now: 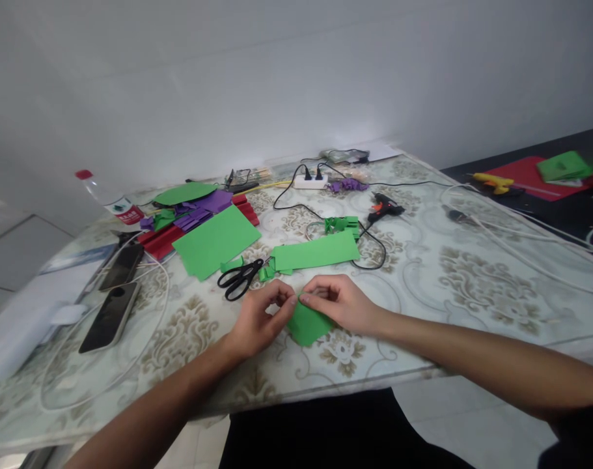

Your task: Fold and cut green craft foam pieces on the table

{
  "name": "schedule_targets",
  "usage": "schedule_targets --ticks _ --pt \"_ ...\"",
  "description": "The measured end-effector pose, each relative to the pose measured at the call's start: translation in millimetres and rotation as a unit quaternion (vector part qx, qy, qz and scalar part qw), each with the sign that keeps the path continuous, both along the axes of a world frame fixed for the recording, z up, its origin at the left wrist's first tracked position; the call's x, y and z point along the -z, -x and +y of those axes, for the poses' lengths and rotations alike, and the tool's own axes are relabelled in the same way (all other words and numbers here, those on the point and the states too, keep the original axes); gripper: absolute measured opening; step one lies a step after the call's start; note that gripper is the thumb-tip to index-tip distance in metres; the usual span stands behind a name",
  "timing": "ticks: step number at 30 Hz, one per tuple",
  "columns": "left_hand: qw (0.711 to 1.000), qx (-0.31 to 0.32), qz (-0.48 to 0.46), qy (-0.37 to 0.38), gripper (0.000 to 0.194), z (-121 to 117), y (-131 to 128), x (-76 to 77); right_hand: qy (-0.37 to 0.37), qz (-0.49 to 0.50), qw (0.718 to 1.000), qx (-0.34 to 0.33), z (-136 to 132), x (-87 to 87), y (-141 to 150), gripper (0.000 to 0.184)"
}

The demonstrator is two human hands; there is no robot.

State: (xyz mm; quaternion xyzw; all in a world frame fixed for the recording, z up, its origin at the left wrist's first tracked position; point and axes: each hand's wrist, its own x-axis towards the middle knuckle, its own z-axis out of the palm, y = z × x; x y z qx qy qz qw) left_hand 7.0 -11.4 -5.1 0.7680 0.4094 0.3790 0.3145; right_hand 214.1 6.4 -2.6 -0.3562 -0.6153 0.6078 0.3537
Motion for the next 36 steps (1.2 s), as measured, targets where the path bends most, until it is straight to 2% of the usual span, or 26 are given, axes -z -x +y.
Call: schedule_targets --ticks 7,14,24,36 --pt "1.0 -0.003 -0.006 -0.003 0.014 0.0 0.2 -1.5 -0.013 0.01 1.0 0.006 -0.1 -0.3 -0.2 0.034" --pt "1.0 -0.027 0.001 -0.008 0.015 0.8 0.5 -3.9 -0.026 0.01 0.999 0.043 2.7 -2.1 -1.5 0.028" --pt "1.0 0.002 0.003 -0.013 0.013 -0.4 -0.1 -3.2 -0.032 -0.02 0.999 -0.003 1.1 2.1 0.5 0.035" --pt "1.0 -0.007 0.005 -0.013 0.014 -0.3 0.7 -5.8 -0.031 0.008 0.999 0.022 0.4 -2.5 0.2 0.03"
